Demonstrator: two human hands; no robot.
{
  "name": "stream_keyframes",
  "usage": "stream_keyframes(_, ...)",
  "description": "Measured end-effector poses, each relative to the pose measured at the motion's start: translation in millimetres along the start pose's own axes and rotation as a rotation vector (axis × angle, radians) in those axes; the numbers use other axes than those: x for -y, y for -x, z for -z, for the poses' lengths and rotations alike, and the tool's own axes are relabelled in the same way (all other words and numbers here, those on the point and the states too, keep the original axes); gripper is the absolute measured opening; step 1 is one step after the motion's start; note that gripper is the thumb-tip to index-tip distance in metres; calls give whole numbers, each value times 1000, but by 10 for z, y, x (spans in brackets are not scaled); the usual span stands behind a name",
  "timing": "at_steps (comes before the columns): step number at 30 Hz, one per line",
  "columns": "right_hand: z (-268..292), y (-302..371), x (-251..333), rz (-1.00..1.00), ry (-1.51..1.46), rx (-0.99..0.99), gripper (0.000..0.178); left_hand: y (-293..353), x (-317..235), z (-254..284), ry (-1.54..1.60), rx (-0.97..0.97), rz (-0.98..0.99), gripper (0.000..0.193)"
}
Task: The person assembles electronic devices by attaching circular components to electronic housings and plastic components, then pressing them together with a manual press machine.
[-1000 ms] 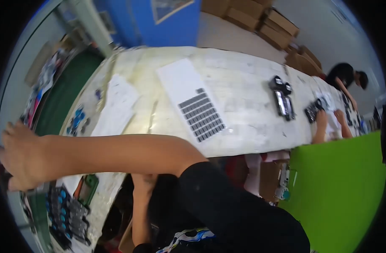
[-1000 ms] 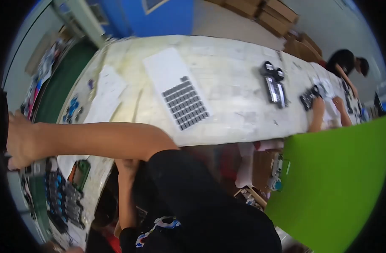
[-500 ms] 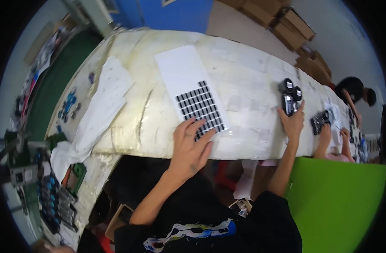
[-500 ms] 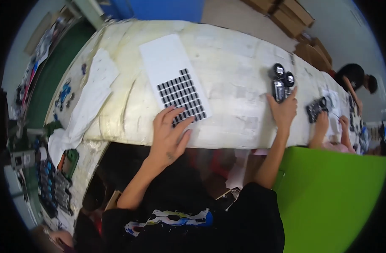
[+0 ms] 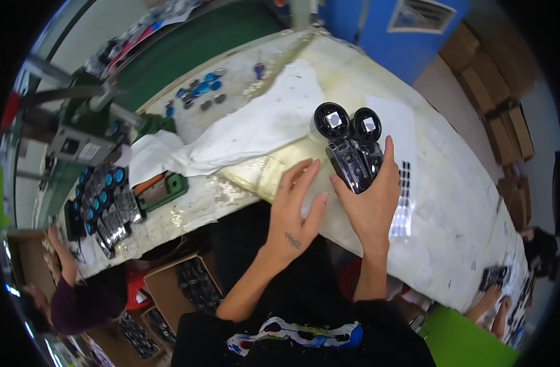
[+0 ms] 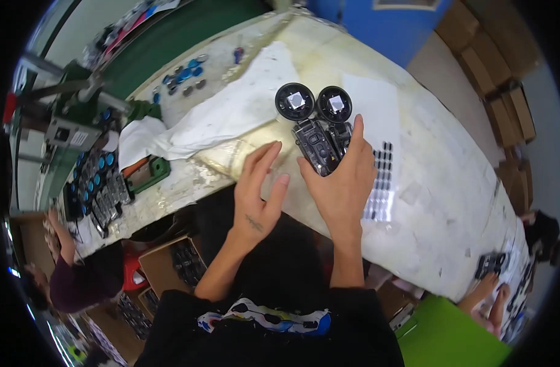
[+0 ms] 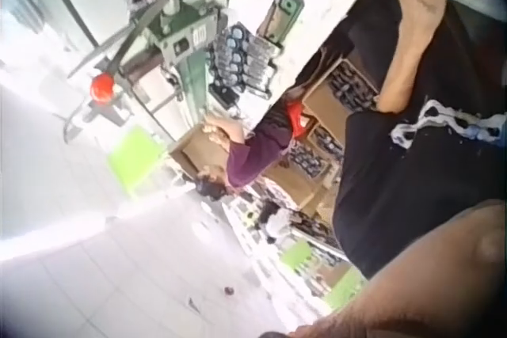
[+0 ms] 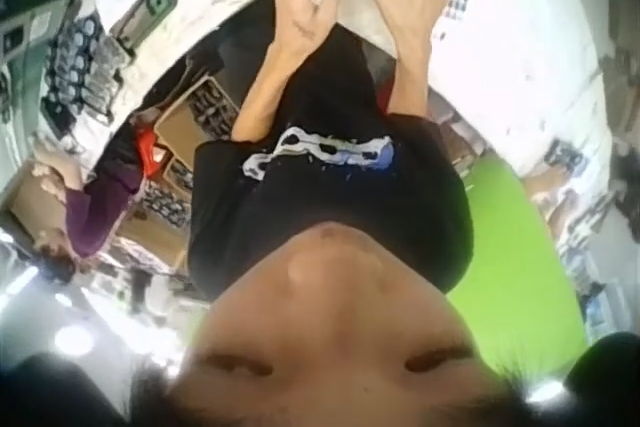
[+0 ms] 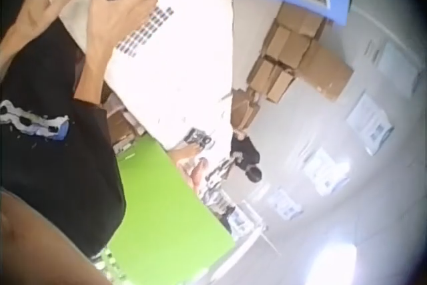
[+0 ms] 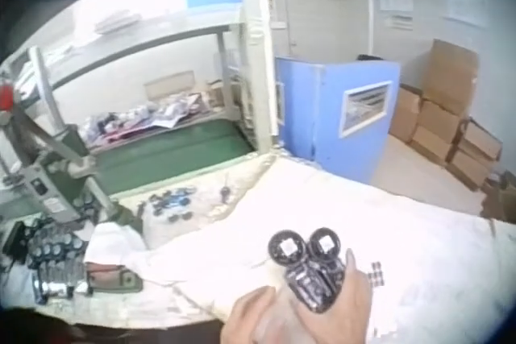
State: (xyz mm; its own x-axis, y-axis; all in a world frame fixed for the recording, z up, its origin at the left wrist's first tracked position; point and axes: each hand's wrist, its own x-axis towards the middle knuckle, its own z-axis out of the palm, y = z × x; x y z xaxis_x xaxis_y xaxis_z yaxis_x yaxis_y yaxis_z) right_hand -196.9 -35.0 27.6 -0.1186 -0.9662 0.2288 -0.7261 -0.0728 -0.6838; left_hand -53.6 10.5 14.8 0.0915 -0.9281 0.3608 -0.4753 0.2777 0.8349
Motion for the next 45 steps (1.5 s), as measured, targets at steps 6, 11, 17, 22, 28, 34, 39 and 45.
stream_keyframes(6, -309, -77, 233, -59, 177, -49, 104, -551, 431, 794, -355, -229, -84, 30)
stream_keyframes(11, -346, -21, 326, 39, 45, 27, 93, -1460, 1393, 1379, -677, -224, 78, 42)
stream_keyframes(17, -98, 23, 279, 12, -53, 55, 80, -2212, 1846, 1401, -850, -43, 332, 53)
stream_keyframes(22, 71, -64, 130, -1, -53, -17, 68, -2447, 1935, 1370, -809, 51, 437, 45)
stream_keyframes(28, 131, -137, 119, -17, -118, -45, 66, -2448, 2060, 1460, -689, 97, 221, 41)
stream_keyframes(34, 181, -152, 123, 13, -183, -107, 63, -2271, 1961, 1610, -488, 47, 139, 37)
stream_keyframes(39, 144, -127, 187, 60, -232, -89, 62, -2105, 1883, 1714, -490, 34, 165, 39)
stream_keyframes(45, 104, -62, 251, 82, -231, -33, 57, -1875, 1781, 1636, -627, 149, 89, 43)
